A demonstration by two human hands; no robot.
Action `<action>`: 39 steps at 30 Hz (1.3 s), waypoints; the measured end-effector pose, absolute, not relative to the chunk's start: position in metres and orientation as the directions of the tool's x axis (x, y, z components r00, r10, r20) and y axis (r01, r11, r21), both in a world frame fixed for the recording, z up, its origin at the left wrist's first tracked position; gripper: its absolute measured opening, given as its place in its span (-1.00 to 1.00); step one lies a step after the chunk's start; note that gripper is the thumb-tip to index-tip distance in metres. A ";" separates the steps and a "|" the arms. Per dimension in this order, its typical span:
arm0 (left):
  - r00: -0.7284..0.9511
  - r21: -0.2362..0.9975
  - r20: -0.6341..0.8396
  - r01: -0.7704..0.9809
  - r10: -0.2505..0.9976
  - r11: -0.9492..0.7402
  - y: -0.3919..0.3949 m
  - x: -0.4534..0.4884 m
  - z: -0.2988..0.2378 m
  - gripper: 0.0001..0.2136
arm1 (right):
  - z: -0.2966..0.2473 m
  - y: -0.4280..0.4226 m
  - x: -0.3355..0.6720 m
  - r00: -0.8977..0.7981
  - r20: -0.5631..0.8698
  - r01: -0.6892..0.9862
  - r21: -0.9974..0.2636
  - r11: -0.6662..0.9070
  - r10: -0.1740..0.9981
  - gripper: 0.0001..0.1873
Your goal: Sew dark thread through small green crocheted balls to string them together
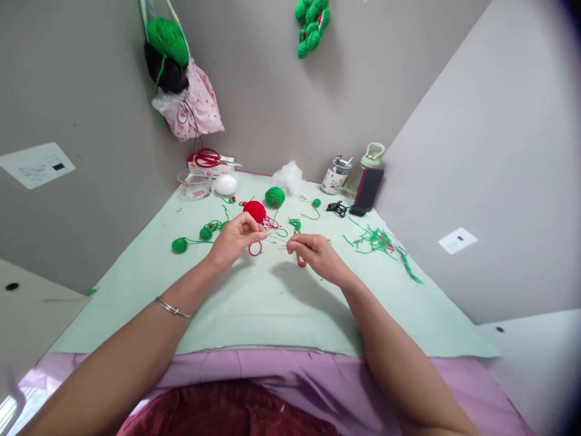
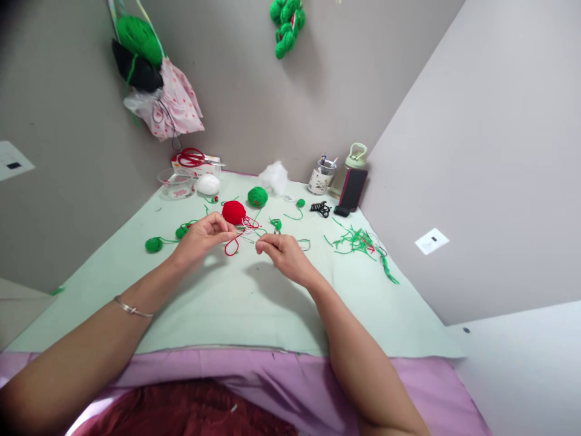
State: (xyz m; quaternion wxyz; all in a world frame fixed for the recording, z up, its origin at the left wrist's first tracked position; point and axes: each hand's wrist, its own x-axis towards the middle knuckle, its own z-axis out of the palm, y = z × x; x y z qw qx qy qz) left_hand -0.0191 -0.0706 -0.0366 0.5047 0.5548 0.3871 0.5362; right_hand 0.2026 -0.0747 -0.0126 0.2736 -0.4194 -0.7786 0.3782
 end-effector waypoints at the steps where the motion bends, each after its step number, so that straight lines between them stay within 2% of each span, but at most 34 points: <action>1: 0.126 0.974 0.209 -0.114 0.970 -0.195 -0.069 -0.022 -0.037 -0.69 | -0.014 -0.073 0.204 -0.489 0.095 0.424 -0.843 0.331 0.867 -0.63; 6: 0.055 0.979 0.177 -0.108 0.983 -0.170 -0.062 -0.030 -0.038 -0.68 | -0.017 -0.060 0.219 -0.358 0.105 0.185 -0.966 0.181 0.928 -0.55; 12: -0.008 0.979 0.162 -0.126 0.987 -0.161 -0.062 -0.030 -0.036 -0.68 | -0.013 -0.042 0.243 -0.106 0.143 0.024 -0.989 0.146 0.984 -0.49; 15: -0.047 0.970 0.182 -0.154 0.982 -0.187 -0.058 -0.038 -0.035 -0.69 | -0.010 -0.033 0.257 -0.003 0.171 -0.022 -0.985 0.171 0.985 -0.52; 17: -0.140 0.959 0.194 -0.183 0.971 -0.218 -0.050 -0.052 -0.034 -0.68 | -0.009 -0.026 0.273 0.079 0.194 -0.077 -0.977 0.200 0.978 -0.57; 21: -0.481 0.910 0.167 -0.261 0.861 -0.323 -0.031 -0.096 -0.030 -0.66 | -0.011 -0.013 0.324 0.321 0.201 -0.207 -0.938 0.276 0.926 -0.72; 24: -0.605 0.898 0.127 -0.266 0.786 -0.349 -0.022 -0.127 -0.029 -0.63 | -0.018 -0.006 0.365 0.538 0.090 -0.204 -0.951 0.233 0.838 -0.78; 27: -0.698 0.891 0.064 -0.282 0.713 -0.356 -0.018 -0.148 -0.029 -0.63 | -0.027 -0.006 0.396 0.658 0.013 -0.177 -0.969 0.171 0.753 -0.70; 31: -0.737 0.860 -0.030 -0.363 0.675 -0.358 -0.020 -0.160 -0.024 -0.69 | -0.035 -0.009 0.419 0.708 -0.028 -0.167 -0.978 0.128 0.706 -0.60; 33: -0.720 0.826 -0.068 -0.429 0.690 -0.366 -0.022 -0.163 -0.020 -0.72 | -0.036 -0.008 0.424 0.735 -0.058 -0.186 -0.975 0.118 0.675 -0.70; 34: -0.711 0.804 -0.083 -0.462 0.699 -0.375 -0.023 -0.165 -0.019 -0.73 | -0.036 -0.007 0.426 0.750 -0.074 -0.204 -0.971 0.124 0.657 -0.73; 37: -0.685 0.729 -0.114 -0.549 0.719 -0.408 -0.025 -0.169 -0.017 -0.76 | -0.036 -0.004 0.428 0.786 -0.119 -0.279 -0.944 0.177 0.606 -0.57; 39: -0.660 0.684 -0.135 -0.602 0.739 -0.412 -0.026 -0.171 -0.017 -0.77 | -0.035 -0.003 0.428 0.796 -0.146 -0.330 -0.919 0.218 0.588 -0.60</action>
